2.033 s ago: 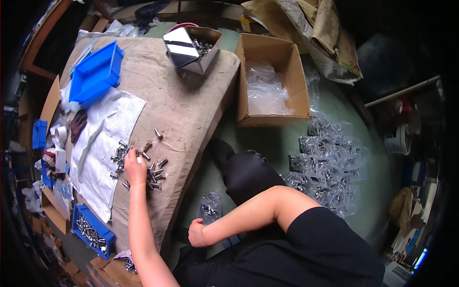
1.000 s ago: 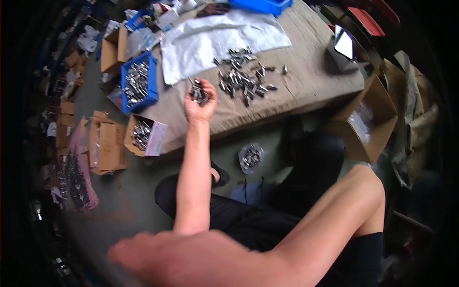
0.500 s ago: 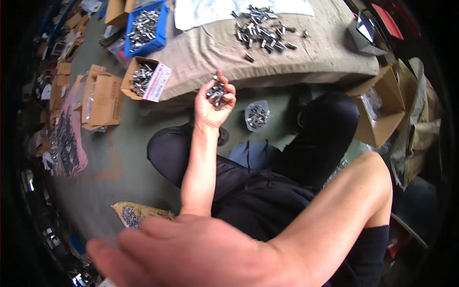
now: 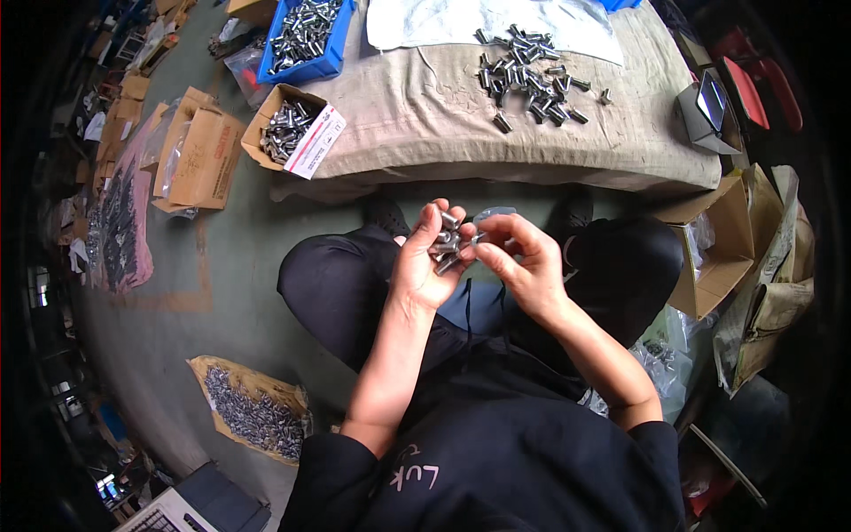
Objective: The person picks up metal parts from the table and assembles them together by hand.
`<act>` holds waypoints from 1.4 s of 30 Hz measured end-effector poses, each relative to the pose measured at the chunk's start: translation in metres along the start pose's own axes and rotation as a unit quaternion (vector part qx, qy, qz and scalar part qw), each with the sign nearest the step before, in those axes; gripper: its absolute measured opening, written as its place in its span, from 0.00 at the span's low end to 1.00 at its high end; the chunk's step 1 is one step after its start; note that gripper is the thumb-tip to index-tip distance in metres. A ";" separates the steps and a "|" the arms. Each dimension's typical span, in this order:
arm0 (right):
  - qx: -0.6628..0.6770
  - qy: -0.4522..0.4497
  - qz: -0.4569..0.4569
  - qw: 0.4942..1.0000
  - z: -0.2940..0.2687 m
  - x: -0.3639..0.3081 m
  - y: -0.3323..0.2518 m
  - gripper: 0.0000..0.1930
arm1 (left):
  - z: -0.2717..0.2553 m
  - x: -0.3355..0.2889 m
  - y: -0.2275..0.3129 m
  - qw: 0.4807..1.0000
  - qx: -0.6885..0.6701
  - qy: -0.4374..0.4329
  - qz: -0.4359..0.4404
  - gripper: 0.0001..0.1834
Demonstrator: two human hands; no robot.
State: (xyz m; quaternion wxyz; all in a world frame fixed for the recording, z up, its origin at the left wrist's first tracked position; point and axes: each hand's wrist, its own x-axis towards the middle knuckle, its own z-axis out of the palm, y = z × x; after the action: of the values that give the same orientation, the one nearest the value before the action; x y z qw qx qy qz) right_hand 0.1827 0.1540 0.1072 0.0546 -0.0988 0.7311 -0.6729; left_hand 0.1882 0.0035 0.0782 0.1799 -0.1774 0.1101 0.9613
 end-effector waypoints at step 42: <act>0.380 -0.097 0.062 0.918 0.020 0.007 0.033 0.13 | 0.024 -0.044 -0.011 0.893 0.365 0.134 0.226 0.13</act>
State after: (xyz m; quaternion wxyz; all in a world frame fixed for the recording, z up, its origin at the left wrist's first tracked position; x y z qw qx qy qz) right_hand 0.1783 0.1353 0.0725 0.2004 -0.0893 0.4164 -0.8823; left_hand 0.2231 0.0063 0.1150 -0.0063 -0.1973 0.5130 0.8354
